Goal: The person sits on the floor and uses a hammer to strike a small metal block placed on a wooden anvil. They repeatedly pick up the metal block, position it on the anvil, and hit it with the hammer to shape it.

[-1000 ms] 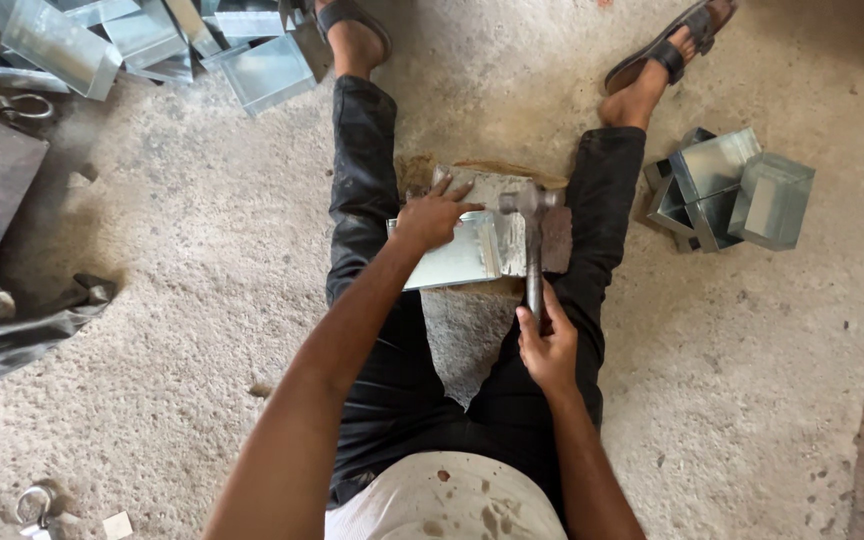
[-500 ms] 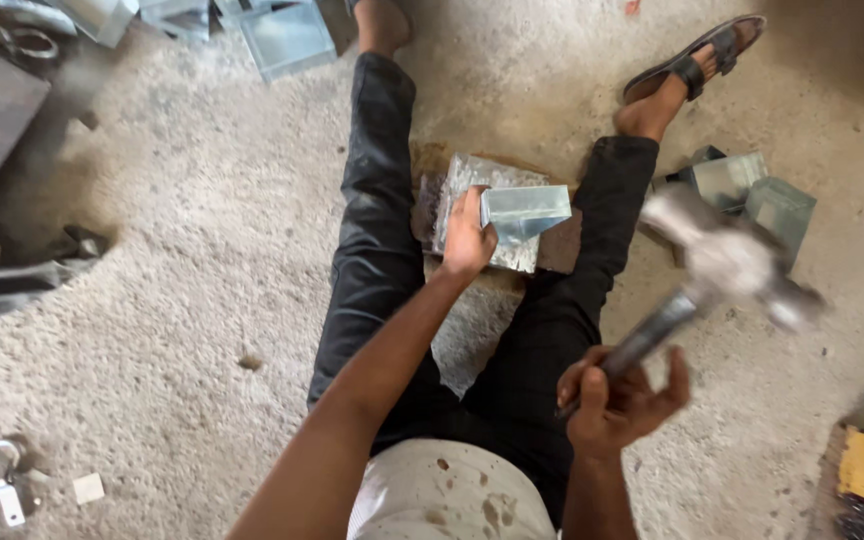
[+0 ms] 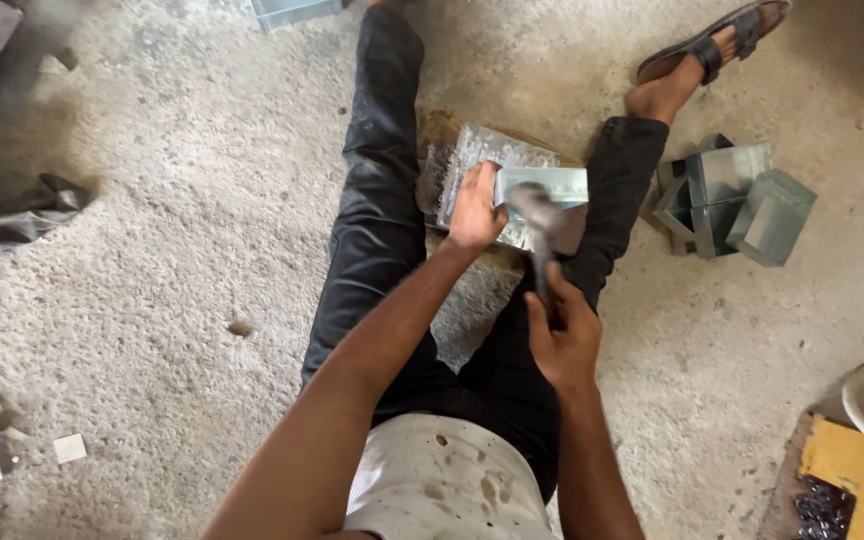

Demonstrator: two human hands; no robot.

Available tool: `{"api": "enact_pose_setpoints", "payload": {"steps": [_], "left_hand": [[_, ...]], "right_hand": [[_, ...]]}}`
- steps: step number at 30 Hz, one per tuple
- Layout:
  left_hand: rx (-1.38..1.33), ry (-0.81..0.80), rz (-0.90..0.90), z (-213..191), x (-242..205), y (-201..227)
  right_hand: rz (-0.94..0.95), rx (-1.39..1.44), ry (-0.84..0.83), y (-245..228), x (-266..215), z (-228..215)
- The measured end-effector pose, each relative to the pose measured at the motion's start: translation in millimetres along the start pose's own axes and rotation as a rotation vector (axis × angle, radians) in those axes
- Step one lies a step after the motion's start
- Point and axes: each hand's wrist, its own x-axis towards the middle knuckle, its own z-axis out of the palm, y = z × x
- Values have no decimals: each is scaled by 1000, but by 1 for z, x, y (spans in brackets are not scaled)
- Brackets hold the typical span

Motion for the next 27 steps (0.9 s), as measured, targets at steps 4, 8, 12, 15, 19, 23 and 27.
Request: {"api": "enact_pose_setpoints", "payload": {"steps": [4,8,12,15,19,23,27], "left_hand": [[18,-14,67,-2,4,-1],[27,-25,33,1,7,-3],[26,-32,3,0,2,0],[16,-38,34,-5,3,5],[18,-34,5,-5,5,4],[33,-27,-3,-1,0,-1],[27,-59,-66,3,-3,-10]], "right_hand": [[148,112,85,-8,-1,-12],[16,259,172,-7,-5,-14],[63,25,27,-3,0,-5],[167,0,38,-3,-3,-12],[174,173,182,6,-9,1],[163,13,20,1,0,-1],[219,81,151,0,1,-4]]}}
